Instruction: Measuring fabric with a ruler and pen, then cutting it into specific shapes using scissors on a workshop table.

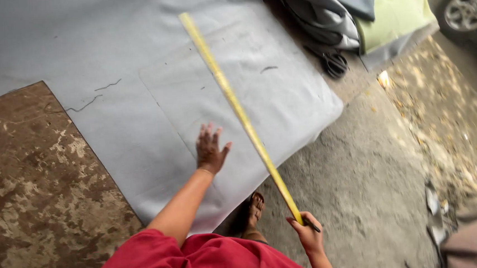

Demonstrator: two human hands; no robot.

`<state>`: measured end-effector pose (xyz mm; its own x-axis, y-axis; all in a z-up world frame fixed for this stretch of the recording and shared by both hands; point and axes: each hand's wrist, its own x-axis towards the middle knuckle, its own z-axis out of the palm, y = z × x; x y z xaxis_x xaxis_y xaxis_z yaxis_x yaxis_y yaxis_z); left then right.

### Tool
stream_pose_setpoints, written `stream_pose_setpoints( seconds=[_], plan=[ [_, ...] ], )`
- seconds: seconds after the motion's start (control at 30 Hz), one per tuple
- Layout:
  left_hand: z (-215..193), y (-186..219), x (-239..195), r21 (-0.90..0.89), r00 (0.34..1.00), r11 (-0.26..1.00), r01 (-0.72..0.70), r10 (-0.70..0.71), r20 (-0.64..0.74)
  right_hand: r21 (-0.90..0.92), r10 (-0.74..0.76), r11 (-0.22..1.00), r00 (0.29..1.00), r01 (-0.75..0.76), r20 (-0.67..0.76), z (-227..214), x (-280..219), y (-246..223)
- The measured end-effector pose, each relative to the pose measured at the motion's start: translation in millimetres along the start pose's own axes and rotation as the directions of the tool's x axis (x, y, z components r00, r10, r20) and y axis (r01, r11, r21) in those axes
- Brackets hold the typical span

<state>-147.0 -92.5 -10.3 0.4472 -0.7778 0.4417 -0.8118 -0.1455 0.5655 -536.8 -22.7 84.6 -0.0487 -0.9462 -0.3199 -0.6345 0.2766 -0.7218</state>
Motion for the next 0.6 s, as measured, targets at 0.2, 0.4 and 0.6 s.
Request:
stream_pose_setpoints(
  seconds=[0.2, 0.4, 0.6],
  plan=[
    [87, 69, 31, 0.424, 0.999, 0.904, 0.050, -0.038, -0.036, -0.205, 0.086, 0.972, 0.987, -0.113, -0.136, -84, 117, 22],
    [61, 92, 17, 0.412, 0.936, 0.910, 0.056, -0.191, 0.295, -0.012, -0.088, 0.996, 0.986, 0.087, -0.143, -144, 247, 75],
    [29, 121, -73, 0.637, 0.991, 0.763, -0.108, 0.031, 0.132, 0.000, -0.052, 0.999, 0.998, 0.052, -0.019, -167, 318, 87]
  ],
)
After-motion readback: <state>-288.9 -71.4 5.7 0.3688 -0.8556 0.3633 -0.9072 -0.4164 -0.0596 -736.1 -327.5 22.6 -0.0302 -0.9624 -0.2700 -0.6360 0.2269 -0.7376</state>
